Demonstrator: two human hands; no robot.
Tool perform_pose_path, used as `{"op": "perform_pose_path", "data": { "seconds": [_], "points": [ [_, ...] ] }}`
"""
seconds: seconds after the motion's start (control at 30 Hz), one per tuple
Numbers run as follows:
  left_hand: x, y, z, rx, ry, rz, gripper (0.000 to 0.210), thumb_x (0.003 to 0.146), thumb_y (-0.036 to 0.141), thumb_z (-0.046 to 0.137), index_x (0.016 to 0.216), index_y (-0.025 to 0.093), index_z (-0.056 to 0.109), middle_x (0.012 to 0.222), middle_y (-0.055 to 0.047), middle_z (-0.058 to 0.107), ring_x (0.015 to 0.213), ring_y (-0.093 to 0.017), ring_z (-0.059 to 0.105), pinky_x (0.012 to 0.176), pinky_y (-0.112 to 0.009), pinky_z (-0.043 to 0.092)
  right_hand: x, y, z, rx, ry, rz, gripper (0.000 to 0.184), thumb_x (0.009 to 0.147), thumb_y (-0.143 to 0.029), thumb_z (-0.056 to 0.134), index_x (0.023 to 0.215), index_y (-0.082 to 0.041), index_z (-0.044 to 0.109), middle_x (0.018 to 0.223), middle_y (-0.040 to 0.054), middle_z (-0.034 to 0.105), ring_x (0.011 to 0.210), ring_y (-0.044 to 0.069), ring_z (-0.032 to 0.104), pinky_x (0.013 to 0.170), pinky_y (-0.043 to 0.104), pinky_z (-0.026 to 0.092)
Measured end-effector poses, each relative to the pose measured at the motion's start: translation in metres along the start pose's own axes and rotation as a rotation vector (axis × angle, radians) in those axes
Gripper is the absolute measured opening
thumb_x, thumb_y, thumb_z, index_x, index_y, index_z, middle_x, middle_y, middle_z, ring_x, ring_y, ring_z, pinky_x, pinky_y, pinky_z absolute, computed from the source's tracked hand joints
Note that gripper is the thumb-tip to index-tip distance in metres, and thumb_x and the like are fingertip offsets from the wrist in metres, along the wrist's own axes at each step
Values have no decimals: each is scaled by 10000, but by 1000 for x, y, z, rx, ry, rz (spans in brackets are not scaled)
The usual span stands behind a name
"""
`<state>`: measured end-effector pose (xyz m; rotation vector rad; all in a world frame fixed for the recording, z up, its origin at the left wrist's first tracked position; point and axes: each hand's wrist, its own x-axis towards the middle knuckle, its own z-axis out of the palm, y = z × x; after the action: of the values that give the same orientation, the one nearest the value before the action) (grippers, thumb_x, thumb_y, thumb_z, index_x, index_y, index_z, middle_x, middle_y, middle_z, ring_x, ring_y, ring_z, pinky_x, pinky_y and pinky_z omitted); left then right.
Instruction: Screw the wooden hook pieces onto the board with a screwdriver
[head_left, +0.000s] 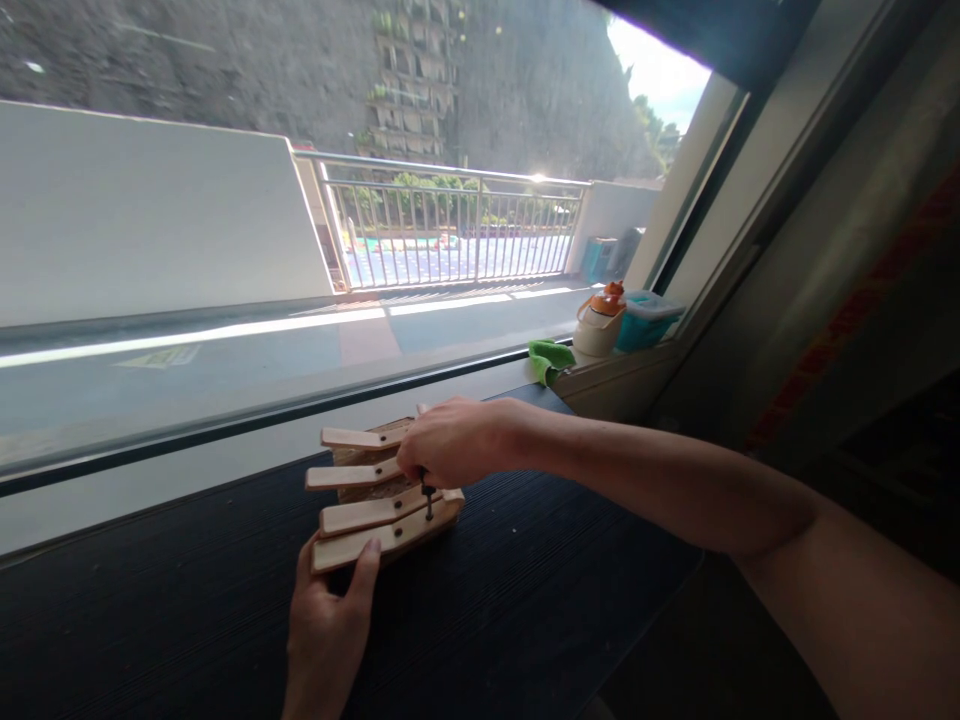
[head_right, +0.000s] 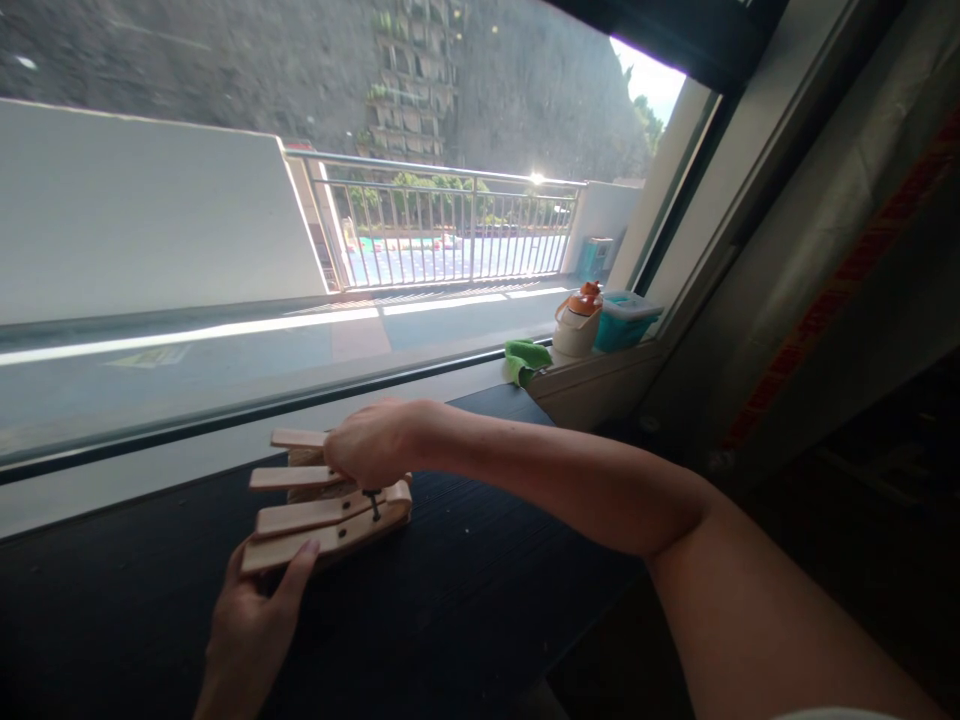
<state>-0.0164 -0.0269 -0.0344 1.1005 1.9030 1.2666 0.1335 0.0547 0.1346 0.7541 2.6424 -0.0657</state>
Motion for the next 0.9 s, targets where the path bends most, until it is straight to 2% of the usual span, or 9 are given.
{"op": "perform_pose_path", "data": {
  "seconds": [0.2, 0.4, 0.57, 0.7, 0.9],
  "points": [
    [-1, 2, 0, 37, 2, -28, 649, 579, 605, 573, 1085, 201, 535, 1011, -86, 641, 995, -284, 599, 945, -420, 410, 7, 7, 14, 65, 65, 78, 265, 861, -255, 483, 990, -123, 673, 1003, 134, 690, 973, 268, 615, 791, 353, 454],
    [-1, 1, 0, 26, -8, -1, 628, 587, 602, 578, 1065, 195, 541, 1014, -89, 637, 994, -286, 597, 946, -421, 409, 6, 7, 14, 73, 90, 132, 277, 873, -285, 470, 998, -133, 665, 1035, 142, 681, 1028, 277, 600, 784, 353, 460],
    [2, -5, 0, -6, -11, 19, 616, 598, 598, 588, 1065, 199, 542, 1001, -82, 645, 983, -275, 606, 948, -414, 413, -4, -1, 0, 20, 47, 61, 268, 791, -198, 566, 1039, -184, 667, 982, 82, 685, 944, 244, 612, 723, 314, 452],
    [2, -6, 1, -15, -8, 28, 609, 597, 597, 596, 1057, 200, 547, 987, -79, 652, 974, -276, 610, 942, -419, 417, -4, -4, -3, 14, 40, 5, 256, 783, -82, 525, 963, -162, 690, 945, 64, 689, 892, 207, 615, 769, 304, 437],
    [1, -1, 2, -21, 2, -5, 614, 569, 584, 597, 1047, 201, 548, 970, -77, 658, 965, -279, 615, 930, -415, 427, 2, 4, 4, 10, 64, 30, 227, 806, -165, 546, 977, -135, 692, 923, 96, 694, 860, 216, 623, 688, 288, 435]
  ]
}}
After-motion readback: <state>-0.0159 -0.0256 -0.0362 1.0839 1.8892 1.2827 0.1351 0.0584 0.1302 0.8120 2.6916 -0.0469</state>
